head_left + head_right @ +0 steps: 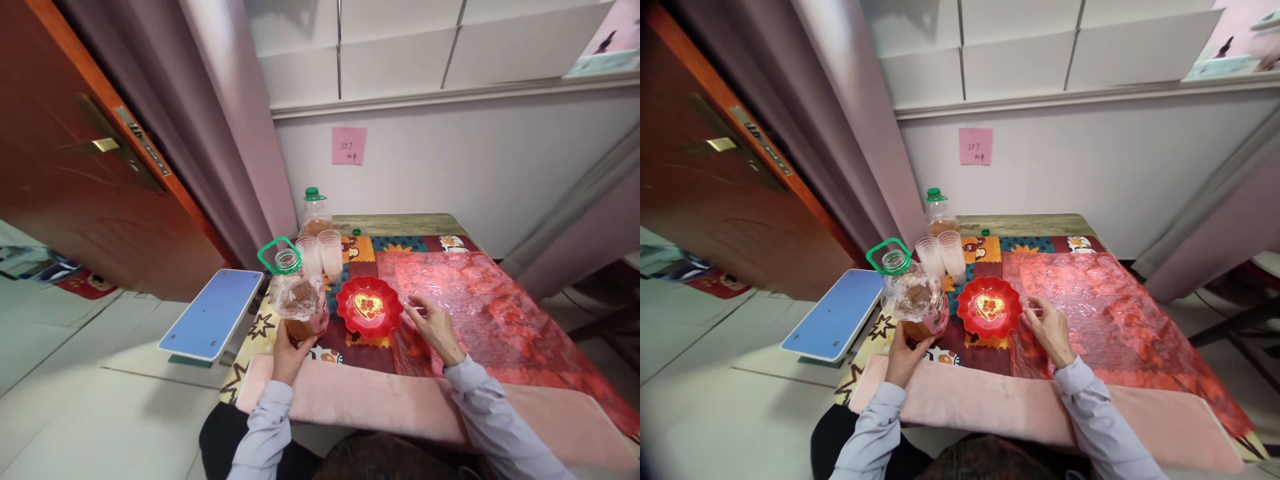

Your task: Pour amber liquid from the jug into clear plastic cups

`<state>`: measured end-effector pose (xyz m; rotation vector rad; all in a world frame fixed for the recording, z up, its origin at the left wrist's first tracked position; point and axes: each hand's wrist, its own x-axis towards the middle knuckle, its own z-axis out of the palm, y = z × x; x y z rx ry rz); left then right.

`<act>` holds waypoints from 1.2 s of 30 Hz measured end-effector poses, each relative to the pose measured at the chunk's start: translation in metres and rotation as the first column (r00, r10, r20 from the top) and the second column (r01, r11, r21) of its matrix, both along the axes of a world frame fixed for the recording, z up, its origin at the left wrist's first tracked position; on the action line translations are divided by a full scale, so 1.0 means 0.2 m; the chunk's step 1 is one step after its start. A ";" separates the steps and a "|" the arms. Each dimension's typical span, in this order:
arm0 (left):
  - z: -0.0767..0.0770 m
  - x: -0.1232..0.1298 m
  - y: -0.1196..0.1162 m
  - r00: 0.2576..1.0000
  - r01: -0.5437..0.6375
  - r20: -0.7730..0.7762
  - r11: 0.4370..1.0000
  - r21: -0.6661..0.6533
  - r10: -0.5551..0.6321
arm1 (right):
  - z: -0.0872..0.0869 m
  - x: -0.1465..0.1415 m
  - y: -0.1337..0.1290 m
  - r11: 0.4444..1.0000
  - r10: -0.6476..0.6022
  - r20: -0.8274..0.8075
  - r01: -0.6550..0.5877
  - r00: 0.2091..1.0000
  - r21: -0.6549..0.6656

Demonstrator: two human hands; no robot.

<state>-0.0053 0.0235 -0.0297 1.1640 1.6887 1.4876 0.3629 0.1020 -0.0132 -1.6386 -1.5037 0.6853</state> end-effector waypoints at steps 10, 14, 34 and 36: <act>0.01 0.27 -0.30 0.981 -0.186 -0.052 0.982 0.040 0.188 | 0.14 -0.01 -0.14 0.995 0.099 -0.087 -0.100 0.991 -0.005; 0.26 0.44 -0.20 0.973 0.202 -0.121 0.978 0.057 -0.194 | 0.24 -0.12 -0.14 0.981 0.172 -0.291 -0.191 0.941 -0.036; 0.93 0.75 0.40 0.893 0.438 0.108 0.899 0.024 -0.437 | 0.83 -0.43 0.09 0.950 0.309 -0.496 -0.284 0.811 0.128; 0.93 0.75 0.40 0.896 0.433 0.102 0.901 0.018 -0.433 | 0.82 -0.44 0.08 0.953 0.303 -0.493 -0.276 0.816 0.129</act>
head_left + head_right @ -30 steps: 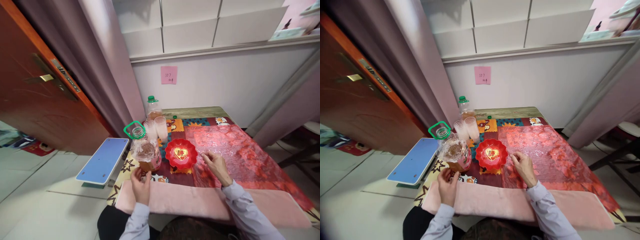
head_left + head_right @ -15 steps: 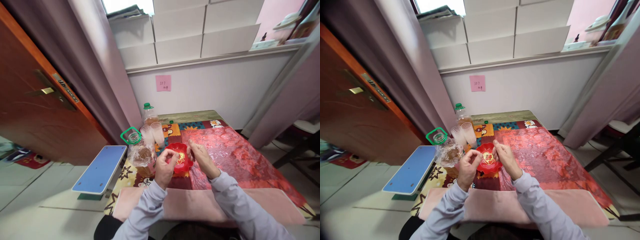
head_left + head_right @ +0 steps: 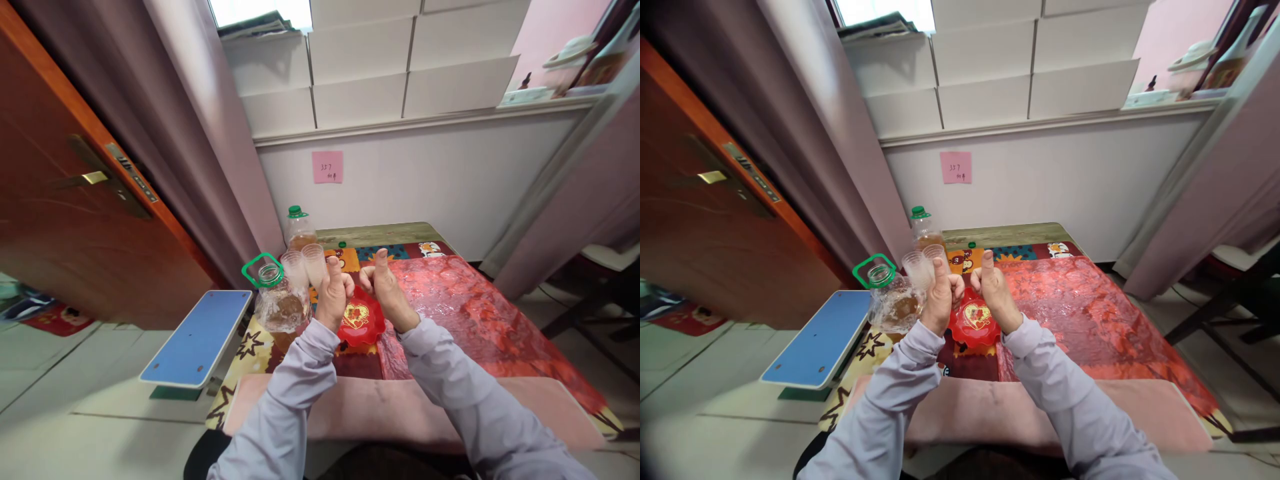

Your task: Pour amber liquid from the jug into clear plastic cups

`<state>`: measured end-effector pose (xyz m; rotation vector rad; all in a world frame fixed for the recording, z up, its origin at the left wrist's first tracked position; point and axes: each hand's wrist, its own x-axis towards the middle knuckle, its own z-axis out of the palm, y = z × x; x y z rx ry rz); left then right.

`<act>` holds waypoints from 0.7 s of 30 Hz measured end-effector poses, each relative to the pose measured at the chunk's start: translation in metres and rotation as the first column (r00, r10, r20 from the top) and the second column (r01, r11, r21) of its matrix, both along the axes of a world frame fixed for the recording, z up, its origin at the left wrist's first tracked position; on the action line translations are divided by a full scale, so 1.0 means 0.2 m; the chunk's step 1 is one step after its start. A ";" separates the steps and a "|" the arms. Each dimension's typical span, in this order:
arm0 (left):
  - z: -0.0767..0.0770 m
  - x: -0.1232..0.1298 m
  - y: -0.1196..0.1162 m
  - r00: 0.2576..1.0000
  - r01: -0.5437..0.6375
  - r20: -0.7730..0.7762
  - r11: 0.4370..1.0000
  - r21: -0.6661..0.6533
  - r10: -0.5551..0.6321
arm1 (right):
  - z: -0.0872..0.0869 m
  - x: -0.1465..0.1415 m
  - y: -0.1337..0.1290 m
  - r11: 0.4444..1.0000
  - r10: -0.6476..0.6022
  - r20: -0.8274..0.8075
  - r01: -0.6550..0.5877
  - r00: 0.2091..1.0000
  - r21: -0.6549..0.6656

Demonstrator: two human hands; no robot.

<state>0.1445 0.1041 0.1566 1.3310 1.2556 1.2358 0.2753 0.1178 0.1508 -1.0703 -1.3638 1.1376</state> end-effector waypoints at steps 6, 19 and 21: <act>0.00 0.00 -0.01 0.998 -0.034 -0.044 0.999 -0.001 0.033 | -0.01 0.00 -0.01 1.000 -0.018 0.019 0.019 1.000 -0.019; -0.02 0.02 -0.01 0.994 -0.029 -0.100 0.999 0.025 0.031 | -0.05 0.00 0.02 0.999 -0.013 -0.013 0.012 1.000 -0.038; -0.02 0.02 0.00 0.993 -0.017 -0.119 0.999 0.036 0.021 | -0.05 0.00 0.02 0.999 -0.011 -0.011 0.011 1.000 -0.034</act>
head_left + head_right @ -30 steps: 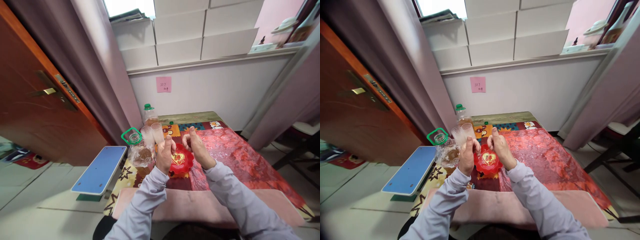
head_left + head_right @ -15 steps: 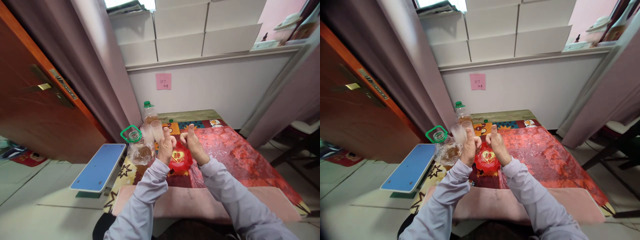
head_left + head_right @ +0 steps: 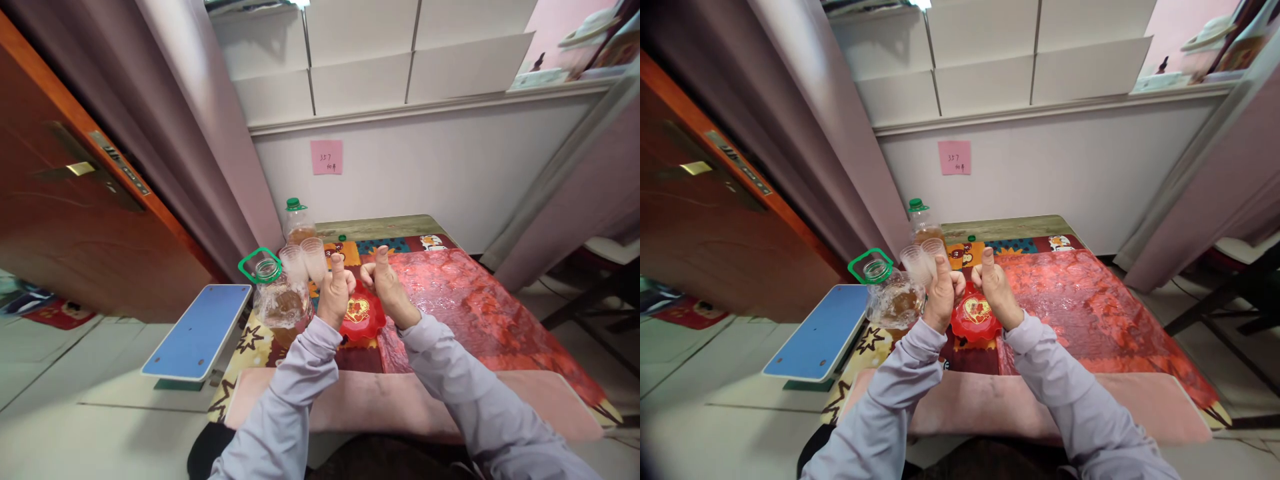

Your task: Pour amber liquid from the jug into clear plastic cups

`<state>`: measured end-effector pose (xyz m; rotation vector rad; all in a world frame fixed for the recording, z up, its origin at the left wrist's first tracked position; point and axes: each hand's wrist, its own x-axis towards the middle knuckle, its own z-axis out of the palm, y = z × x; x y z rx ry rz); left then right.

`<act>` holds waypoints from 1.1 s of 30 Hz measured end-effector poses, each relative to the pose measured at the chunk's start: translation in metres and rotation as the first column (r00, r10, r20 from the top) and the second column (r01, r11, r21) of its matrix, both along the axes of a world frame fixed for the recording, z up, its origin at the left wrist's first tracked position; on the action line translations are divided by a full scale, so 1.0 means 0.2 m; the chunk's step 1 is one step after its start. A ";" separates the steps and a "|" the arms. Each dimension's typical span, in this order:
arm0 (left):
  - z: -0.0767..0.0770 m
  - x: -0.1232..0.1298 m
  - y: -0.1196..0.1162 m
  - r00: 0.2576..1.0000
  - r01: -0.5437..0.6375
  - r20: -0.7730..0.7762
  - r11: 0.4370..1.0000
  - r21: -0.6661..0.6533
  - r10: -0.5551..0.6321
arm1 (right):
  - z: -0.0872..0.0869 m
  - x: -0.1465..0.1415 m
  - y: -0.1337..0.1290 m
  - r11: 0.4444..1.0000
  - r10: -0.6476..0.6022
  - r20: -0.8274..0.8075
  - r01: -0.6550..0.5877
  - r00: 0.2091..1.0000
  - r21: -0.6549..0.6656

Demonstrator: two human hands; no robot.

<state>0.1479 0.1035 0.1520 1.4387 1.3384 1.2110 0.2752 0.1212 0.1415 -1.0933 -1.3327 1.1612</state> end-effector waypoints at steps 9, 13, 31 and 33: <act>-0.40 -0.13 -0.26 0.967 0.051 -0.252 0.998 0.043 -0.039 | -0.13 0.07 0.02 0.995 0.102 0.092 -0.101 0.991 -0.018; -0.69 -0.26 -0.51 0.915 0.059 -0.404 0.994 0.093 -0.017 | -0.19 0.07 0.11 0.982 0.042 0.267 -0.089 0.963 0.168; -0.98 -0.38 -0.63 0.724 0.134 -0.687 0.963 0.232 0.065 | 0.04 -0.40 0.62 0.805 -0.150 0.920 -0.494 0.363 0.327; -0.98 -0.38 -0.63 0.719 0.135 -0.692 0.963 0.231 0.065 | 0.02 -0.39 0.64 0.801 -0.160 0.908 -0.487 0.387 0.348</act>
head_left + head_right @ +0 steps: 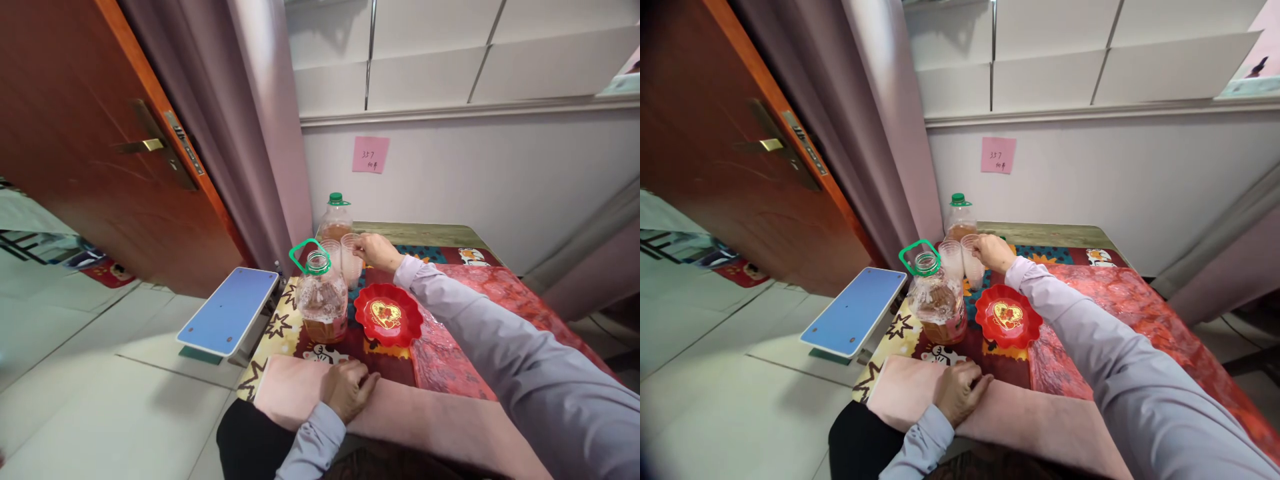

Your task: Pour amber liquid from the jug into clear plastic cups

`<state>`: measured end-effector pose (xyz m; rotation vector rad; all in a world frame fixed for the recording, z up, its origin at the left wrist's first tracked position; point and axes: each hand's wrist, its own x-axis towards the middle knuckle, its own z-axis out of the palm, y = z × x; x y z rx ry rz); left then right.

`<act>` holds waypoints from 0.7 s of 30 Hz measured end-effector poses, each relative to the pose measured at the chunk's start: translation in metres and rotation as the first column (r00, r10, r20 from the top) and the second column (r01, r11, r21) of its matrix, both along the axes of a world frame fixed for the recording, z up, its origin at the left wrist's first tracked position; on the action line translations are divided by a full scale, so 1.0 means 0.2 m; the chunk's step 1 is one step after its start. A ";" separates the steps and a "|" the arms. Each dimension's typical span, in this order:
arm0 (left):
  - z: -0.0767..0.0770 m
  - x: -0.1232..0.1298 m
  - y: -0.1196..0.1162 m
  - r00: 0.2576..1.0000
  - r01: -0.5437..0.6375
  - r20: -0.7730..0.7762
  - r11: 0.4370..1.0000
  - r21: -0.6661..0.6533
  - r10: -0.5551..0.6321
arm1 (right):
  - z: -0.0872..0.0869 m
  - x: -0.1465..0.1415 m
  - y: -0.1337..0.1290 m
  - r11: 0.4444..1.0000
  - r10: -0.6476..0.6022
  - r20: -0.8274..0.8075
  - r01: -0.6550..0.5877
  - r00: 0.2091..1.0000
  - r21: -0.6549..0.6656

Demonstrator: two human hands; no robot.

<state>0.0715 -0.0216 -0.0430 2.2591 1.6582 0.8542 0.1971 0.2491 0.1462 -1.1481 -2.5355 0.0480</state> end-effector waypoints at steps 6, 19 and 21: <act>0.01 0.00 0.00 1.000 -0.002 -0.016 1.000 -0.001 0.002 | -0.02 0.02 0.04 1.000 -0.009 -0.103 0.012 0.995 0.021; 0.02 0.00 0.01 1.000 0.007 -0.015 0.999 -0.034 -0.008 | -0.09 0.46 -0.41 0.998 -0.039 -0.446 0.058 0.894 0.029; 0.03 0.00 0.02 1.000 0.010 -0.010 0.999 -0.041 -0.011 | -0.29 0.52 -0.50 0.995 -0.067 -0.404 0.033 0.912 -0.090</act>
